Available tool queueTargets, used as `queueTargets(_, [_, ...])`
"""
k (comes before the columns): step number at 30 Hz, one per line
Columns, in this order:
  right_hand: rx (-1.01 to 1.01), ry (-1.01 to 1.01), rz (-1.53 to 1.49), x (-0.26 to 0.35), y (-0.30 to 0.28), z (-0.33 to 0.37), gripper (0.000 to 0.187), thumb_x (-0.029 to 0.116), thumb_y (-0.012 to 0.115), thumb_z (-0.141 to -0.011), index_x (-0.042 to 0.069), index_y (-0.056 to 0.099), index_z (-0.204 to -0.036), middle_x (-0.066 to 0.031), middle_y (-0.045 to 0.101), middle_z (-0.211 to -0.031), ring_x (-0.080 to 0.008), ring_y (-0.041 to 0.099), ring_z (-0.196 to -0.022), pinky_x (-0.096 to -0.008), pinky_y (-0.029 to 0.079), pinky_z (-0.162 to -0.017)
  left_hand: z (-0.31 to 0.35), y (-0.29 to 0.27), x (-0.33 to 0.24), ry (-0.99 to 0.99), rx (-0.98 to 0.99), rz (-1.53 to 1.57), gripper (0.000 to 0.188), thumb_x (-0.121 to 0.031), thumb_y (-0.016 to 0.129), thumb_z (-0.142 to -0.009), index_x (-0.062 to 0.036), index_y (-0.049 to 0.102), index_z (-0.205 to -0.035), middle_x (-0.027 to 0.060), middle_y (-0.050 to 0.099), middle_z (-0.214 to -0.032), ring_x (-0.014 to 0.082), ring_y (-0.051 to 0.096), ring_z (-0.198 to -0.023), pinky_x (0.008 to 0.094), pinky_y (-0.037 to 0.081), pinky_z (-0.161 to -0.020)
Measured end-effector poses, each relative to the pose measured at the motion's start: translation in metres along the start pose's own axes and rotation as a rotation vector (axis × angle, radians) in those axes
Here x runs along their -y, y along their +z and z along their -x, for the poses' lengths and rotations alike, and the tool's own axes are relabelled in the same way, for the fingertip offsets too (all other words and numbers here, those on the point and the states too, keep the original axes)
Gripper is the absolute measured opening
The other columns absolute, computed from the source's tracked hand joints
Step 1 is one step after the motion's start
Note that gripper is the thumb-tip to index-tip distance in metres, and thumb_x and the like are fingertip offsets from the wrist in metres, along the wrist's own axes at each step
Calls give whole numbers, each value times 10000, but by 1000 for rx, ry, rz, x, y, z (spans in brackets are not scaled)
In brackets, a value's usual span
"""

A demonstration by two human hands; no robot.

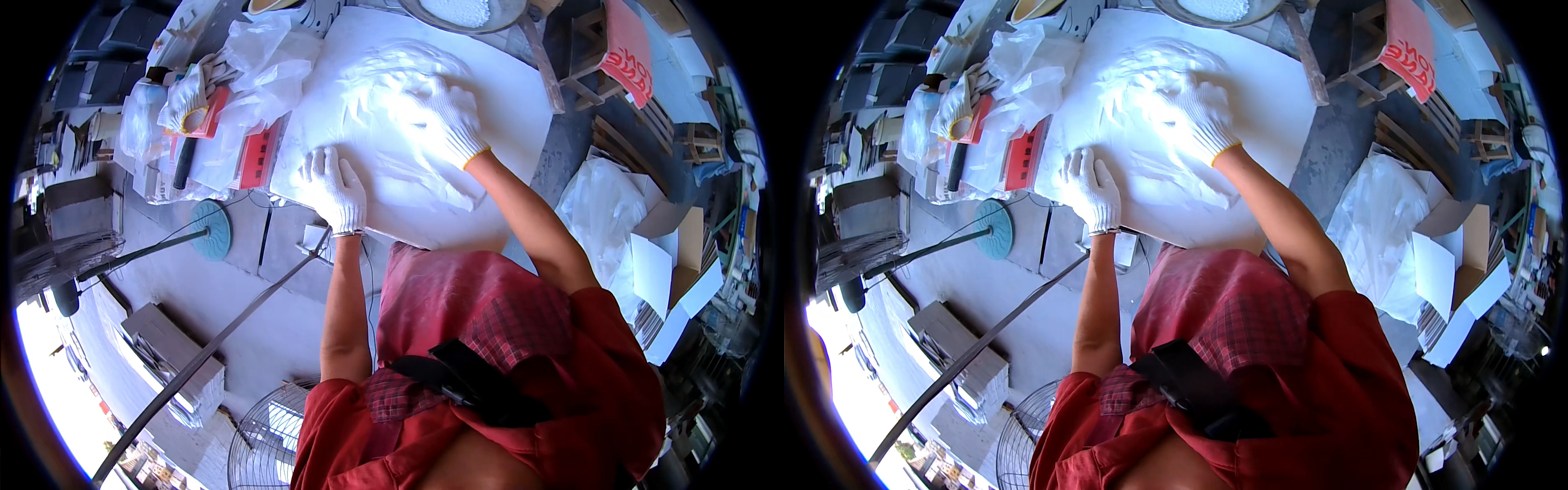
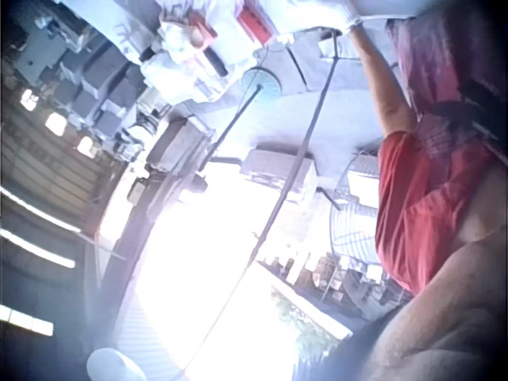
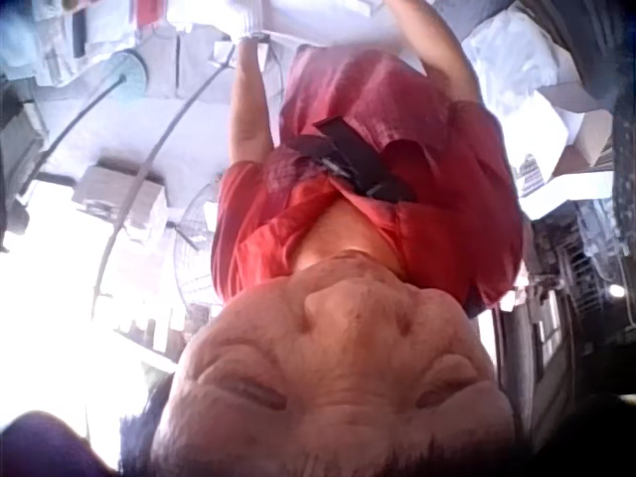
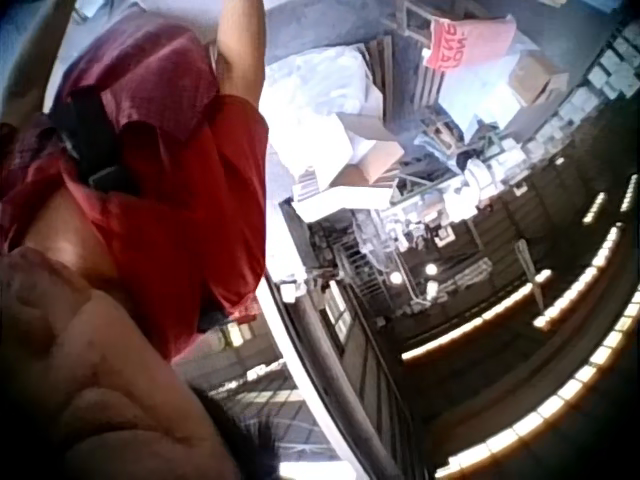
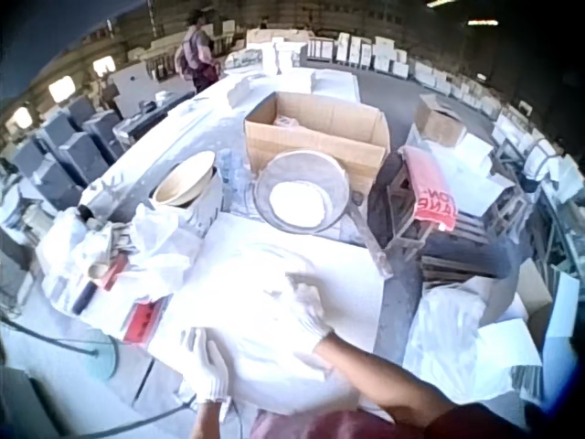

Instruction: The person sifts a white granular substance from a metal sieve into a bowl using both hands. They repeatedly shake the sieve to pass the powder through the mesh, then pour the collected powder from the bowl back into the sieve to continue the process.

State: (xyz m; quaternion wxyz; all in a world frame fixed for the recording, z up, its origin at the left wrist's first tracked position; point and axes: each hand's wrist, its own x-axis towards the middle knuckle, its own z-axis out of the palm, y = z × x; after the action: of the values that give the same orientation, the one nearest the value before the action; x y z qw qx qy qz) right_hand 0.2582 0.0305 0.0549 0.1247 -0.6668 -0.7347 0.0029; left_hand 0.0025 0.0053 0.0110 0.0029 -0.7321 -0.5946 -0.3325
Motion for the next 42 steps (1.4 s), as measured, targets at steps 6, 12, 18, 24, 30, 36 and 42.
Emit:
queueTargets(6, [-71,-95,4,6,-7,57,479,388,762,-881,305,673,-1344,-205,556,-1384,-425,659,-1076,-580,520,-826,-2,-2,1,37,-28,3,282,-95,665,-911,21,714,-1164,203,696,-1242,428,608,-1214,579,425,-1084])
queueTargets(12, [-53,10,-18,8,-7,16,498,426,776,-876,316,700,-1356,-215,608,-1341,-405,680,-1032,-557,535,-816,2,-4,-2,-20,3,4,272,-112,659,-934,-5,744,-1170,182,717,-1267,417,614,-1242,561,433,-1100])
queueTargets(18, [-64,-139,-433,-5,2,5,451,402,789,-856,319,745,-1297,-186,679,-1184,-390,696,-927,-547,533,-803,-2,-4,-4,-49,7,45,275,-122,662,-947,-5,742,-1183,182,712,-1266,418,605,-1258,563,429,-1102])
queueTargets(24, [61,-176,-73,39,-14,50,558,415,832,-822,307,710,-1356,-106,626,-1281,-344,689,-1050,-528,533,-853,-3,-2,-5,-80,35,59,286,-116,668,-949,-4,733,-1203,185,705,-1277,426,599,-1264,575,421,-1110])
queueTargets(30, [60,-43,-32,44,3,-21,532,391,803,-866,332,693,-1383,-98,591,-1440,-350,673,-1107,-546,530,-892,0,-3,0,-26,12,25,294,-105,671,-953,-11,733,-1225,186,701,-1302,423,594,-1280,559,436,-1108])
queueTargets(36, [-38,-184,-155,33,-2,13,486,393,814,-851,315,728,-1324,-152,604,-1425,-374,675,-1098,-560,536,-913,0,0,2,-28,-32,43,281,-99,662,-952,-8,743,-1206,189,709,-1281,430,603,-1271,566,434,-1115])
queueTargets(42, [6,-114,-59,39,4,12,514,422,796,-867,320,701,-1361,-180,604,-1397,-406,674,-1069,-570,530,-884,2,-3,-1,-90,22,106,301,-77,650,-941,-14,743,-1220,197,706,-1280,443,600,-1285,560,433,-1131])
